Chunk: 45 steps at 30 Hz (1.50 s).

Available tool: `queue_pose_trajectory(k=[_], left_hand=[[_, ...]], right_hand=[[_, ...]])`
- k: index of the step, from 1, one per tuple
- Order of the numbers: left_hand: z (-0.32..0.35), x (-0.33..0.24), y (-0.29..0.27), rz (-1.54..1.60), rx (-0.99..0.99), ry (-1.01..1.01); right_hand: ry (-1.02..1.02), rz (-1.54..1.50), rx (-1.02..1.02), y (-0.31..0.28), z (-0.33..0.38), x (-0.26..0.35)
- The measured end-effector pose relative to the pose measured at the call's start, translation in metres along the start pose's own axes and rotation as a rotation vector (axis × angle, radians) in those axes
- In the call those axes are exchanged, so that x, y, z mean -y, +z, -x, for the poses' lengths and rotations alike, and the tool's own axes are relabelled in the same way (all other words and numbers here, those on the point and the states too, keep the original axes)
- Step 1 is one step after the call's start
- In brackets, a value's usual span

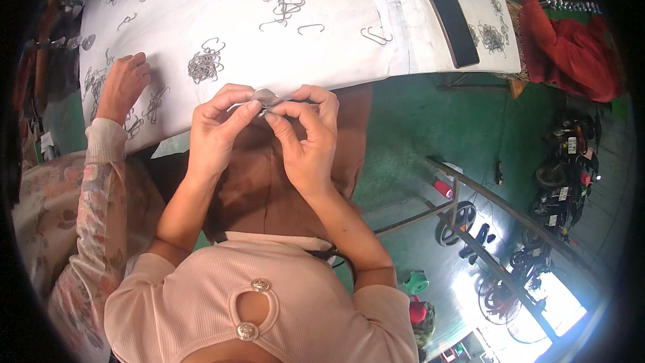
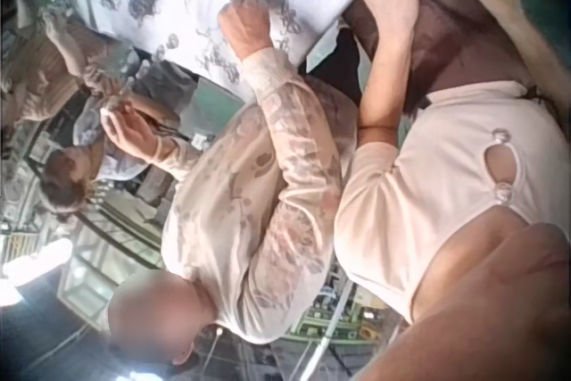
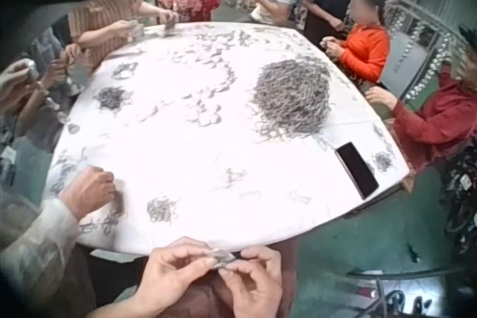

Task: The person repeatedly picks up small metal hooks and round metal discs from a table, then fastens them together by hand. The assembled units are placed onto a vertical metal rack. Other people at the table perform similar assembly work.

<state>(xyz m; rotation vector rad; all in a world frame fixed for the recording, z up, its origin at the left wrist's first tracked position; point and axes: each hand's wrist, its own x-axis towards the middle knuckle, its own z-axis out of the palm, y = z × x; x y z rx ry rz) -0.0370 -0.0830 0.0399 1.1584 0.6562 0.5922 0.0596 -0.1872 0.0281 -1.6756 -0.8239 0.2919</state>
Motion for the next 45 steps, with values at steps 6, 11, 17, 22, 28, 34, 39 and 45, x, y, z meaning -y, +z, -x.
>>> queue_pose_trajectory(k=[6,11,17,22,28,34,39,45], left_hand=[[0.006,-0.004,0.001,-0.1,-0.019,0.05],[0.012,0.001,-0.004,-0.173,-0.046,0.131],[0.014,-0.007,-0.002,-0.254,-0.015,0.172],[0.016,-0.007,-0.004,-0.231,-0.002,0.181],[0.011,-0.005,-0.002,-0.193,0.033,0.121],[0.008,-0.006,0.004,-0.076,0.07,-0.007],[0.005,-0.007,0.014,-0.066,0.072,0.034],[0.007,-0.007,0.025,-0.164,0.117,0.115]], right_hand=[[0.01,0.046,0.057,-0.004,0.002,-0.001],[0.197,0.01,0.266,-0.044,-0.038,-0.01],[-0.083,0.507,0.462,-0.039,-0.149,-0.063],[-0.177,1.013,0.729,-0.004,-0.175,-0.059],[0.254,0.195,0.529,-0.029,-0.122,-0.018],[0.524,-0.398,0.207,-0.05,-0.047,0.044],[0.42,-0.4,0.107,-0.045,-0.022,0.039],[0.215,-0.265,-0.057,-0.037,-0.015,0.036]])
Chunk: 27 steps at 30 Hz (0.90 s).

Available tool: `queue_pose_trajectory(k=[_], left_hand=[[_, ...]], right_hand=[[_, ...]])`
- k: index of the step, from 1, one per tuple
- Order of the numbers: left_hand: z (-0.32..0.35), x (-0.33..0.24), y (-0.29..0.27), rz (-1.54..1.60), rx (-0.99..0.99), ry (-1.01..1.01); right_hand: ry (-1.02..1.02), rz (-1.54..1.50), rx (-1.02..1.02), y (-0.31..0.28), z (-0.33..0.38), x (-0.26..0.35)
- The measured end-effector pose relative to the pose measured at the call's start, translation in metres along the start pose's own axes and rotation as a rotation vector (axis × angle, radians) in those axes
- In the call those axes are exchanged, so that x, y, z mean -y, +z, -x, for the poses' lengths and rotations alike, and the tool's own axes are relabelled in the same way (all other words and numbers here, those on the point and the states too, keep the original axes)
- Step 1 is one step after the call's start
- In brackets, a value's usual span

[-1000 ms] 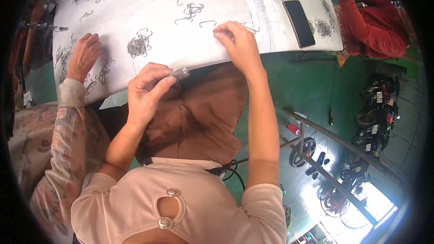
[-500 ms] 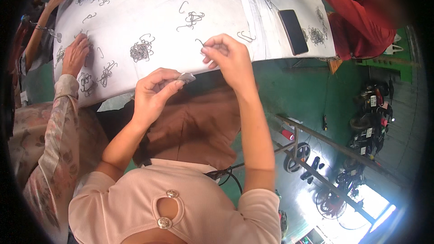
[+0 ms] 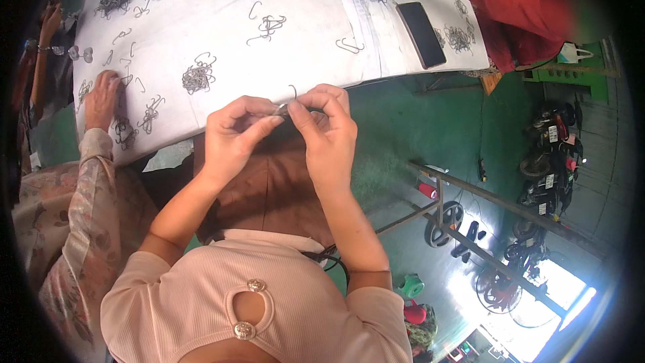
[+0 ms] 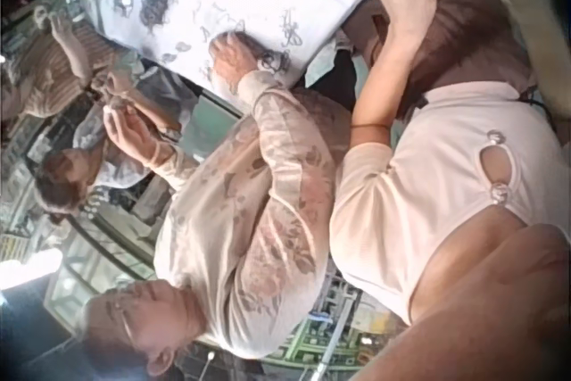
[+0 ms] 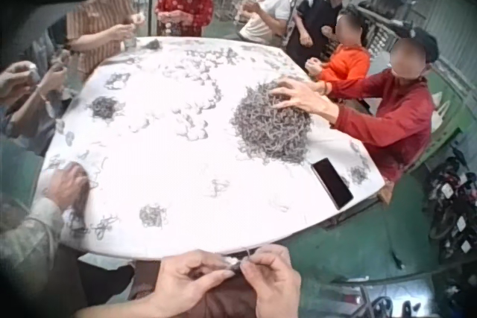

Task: The person repeatedly picks up small metal hooks and round metal discs from a table, then fastens them together by hand. The assembled units are placed onto a vertical metal rack. Other people at the table perform similar assembly work.

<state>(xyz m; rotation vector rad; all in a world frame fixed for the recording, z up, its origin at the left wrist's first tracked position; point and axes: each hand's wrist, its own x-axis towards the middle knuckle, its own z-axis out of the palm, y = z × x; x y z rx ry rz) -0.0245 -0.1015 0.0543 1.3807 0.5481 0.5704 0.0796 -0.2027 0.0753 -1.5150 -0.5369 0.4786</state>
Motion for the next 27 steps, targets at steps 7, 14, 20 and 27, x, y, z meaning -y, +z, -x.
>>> queue_pose_trajectory(k=[7,14,20,27], left_hand=[[-0.058,0.014,0.008,-0.296,-0.061,0.32],[-0.122,0.081,0.092,-0.723,0.441,0.676],[-0.125,0.094,0.11,-1.208,0.583,0.82],[-0.134,0.116,0.109,-1.223,0.589,0.945]], right_hand=[[-0.301,0.103,-0.273,-0.056,0.002,0.044],[-0.561,-0.034,-0.516,-0.179,0.053,0.171],[-0.757,0.206,-0.739,-0.209,0.123,0.289],[-0.681,0.46,-1.099,-0.208,0.209,0.341]])
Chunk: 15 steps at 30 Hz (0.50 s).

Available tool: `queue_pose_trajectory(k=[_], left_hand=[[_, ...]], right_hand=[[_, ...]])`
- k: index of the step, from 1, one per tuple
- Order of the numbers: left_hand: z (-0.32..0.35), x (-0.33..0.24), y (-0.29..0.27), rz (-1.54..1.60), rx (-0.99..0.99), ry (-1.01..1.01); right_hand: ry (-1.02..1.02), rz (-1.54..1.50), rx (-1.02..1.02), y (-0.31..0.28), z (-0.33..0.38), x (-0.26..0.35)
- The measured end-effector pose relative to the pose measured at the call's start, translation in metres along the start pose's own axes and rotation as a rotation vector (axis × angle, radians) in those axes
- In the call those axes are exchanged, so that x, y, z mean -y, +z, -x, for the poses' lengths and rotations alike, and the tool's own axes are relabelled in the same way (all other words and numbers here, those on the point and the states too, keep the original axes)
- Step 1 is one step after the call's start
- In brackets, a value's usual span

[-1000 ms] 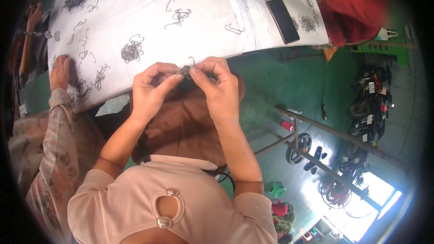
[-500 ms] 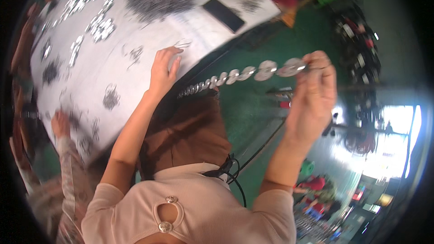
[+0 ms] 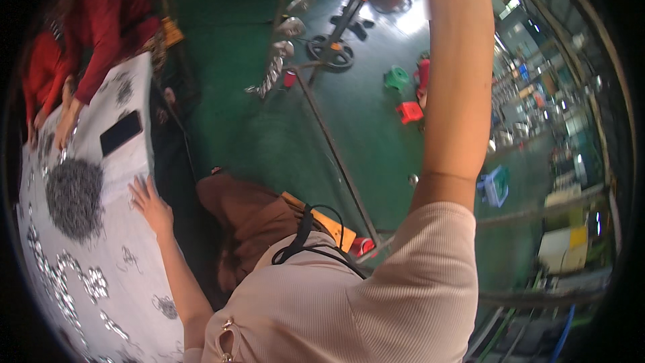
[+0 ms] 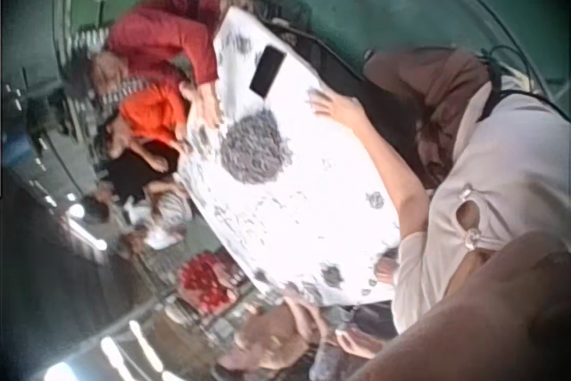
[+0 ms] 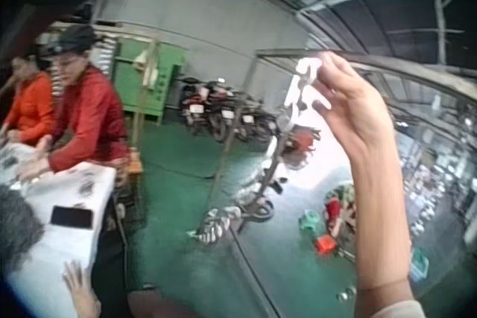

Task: The person repeatedly picks up small metal hooks and round metal discs from a table, then fastens them together by hand. The assembled units are placed onto a vertical metal rack. Other people at the table perform similar assembly work.

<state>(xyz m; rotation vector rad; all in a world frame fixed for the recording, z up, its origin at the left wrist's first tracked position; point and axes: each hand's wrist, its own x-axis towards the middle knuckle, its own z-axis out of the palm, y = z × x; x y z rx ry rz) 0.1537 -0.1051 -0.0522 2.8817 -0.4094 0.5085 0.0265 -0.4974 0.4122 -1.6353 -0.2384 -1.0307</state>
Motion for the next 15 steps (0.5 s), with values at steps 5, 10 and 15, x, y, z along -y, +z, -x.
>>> queue_pose_trajectory(k=[5,10,15], left_hand=[[0.0,0.007,0.022,-0.046,-0.007,0.104],[0.001,0.015,0.024,-0.091,0.025,0.13],[-0.003,0.033,0.018,-0.104,-0.026,0.103]], right_hand=[[0.032,0.36,0.002,-0.055,-0.01,0.039],[0.059,0.484,-0.299,-0.105,0.002,0.055],[0.143,0.565,-0.473,-0.182,0.033,0.076]])
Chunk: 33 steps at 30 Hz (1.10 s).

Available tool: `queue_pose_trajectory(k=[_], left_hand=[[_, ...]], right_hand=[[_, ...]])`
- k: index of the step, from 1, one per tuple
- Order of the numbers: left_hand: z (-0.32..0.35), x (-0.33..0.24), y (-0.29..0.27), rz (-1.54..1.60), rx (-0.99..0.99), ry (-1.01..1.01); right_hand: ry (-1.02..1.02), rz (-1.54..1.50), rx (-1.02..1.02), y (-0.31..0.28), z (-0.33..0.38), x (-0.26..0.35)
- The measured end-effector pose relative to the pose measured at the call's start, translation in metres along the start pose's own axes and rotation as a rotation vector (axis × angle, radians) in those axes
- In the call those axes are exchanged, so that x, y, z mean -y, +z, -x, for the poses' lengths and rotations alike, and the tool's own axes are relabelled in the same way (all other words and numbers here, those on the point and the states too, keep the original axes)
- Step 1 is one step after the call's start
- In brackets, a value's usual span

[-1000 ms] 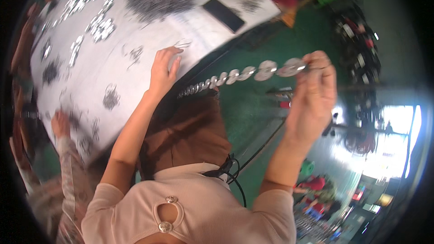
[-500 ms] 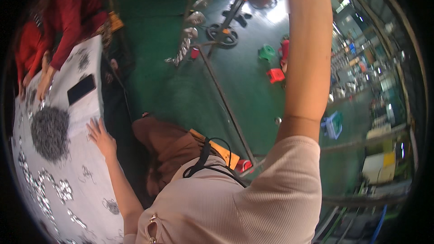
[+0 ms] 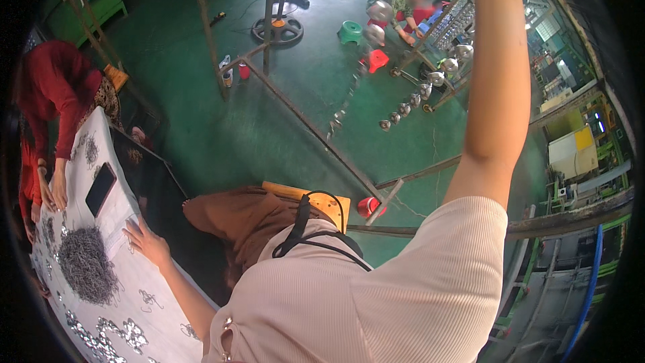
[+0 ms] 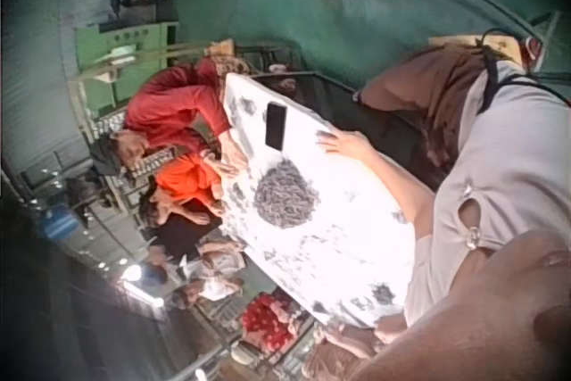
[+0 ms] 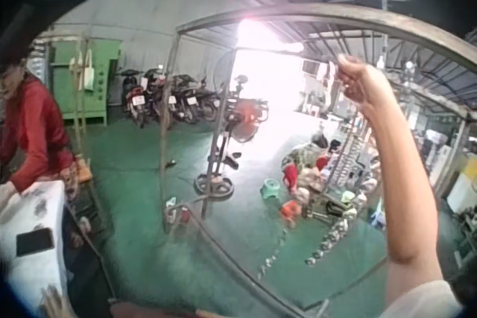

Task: The person repeatedly picks up small metal hooks and round metal discs from a table, then fastens them together by hand. The assembled units are placed onto a vertical metal rack. Other people at the table perform similar assembly work.

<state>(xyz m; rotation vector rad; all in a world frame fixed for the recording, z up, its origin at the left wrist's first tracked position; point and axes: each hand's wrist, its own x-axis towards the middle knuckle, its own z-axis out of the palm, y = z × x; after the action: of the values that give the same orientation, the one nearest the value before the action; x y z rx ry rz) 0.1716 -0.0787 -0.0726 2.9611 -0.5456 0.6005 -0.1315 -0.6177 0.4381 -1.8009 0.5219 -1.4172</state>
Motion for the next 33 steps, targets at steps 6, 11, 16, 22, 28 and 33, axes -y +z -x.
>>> queue_pose_trajectory(k=[6,11,16,22,28,33], left_hand=[[0.0,-0.004,0.01,0.004,0.021,0.035],[-0.001,0.001,0.016,-0.01,0.038,0.02],[0.001,0.007,0.026,-0.005,0.126,-0.015],[0.003,0.007,0.031,0.046,0.021,-0.018],[0.003,0.001,0.02,0.023,0.066,-0.045],[0.004,0.003,0.028,0.075,-0.014,-0.044]], right_hand=[[0.017,0.219,-0.326,-0.063,0.048,0.016],[0.022,0.14,-0.237,-0.123,0.047,0.04],[0.015,0.227,-0.4,-0.177,0.044,0.044],[-0.025,0.177,-0.46,-0.18,0.038,0.073],[-0.038,0.069,-0.401,-0.183,0.012,0.088],[-0.066,0.074,-0.445,-0.186,-0.016,0.082]])
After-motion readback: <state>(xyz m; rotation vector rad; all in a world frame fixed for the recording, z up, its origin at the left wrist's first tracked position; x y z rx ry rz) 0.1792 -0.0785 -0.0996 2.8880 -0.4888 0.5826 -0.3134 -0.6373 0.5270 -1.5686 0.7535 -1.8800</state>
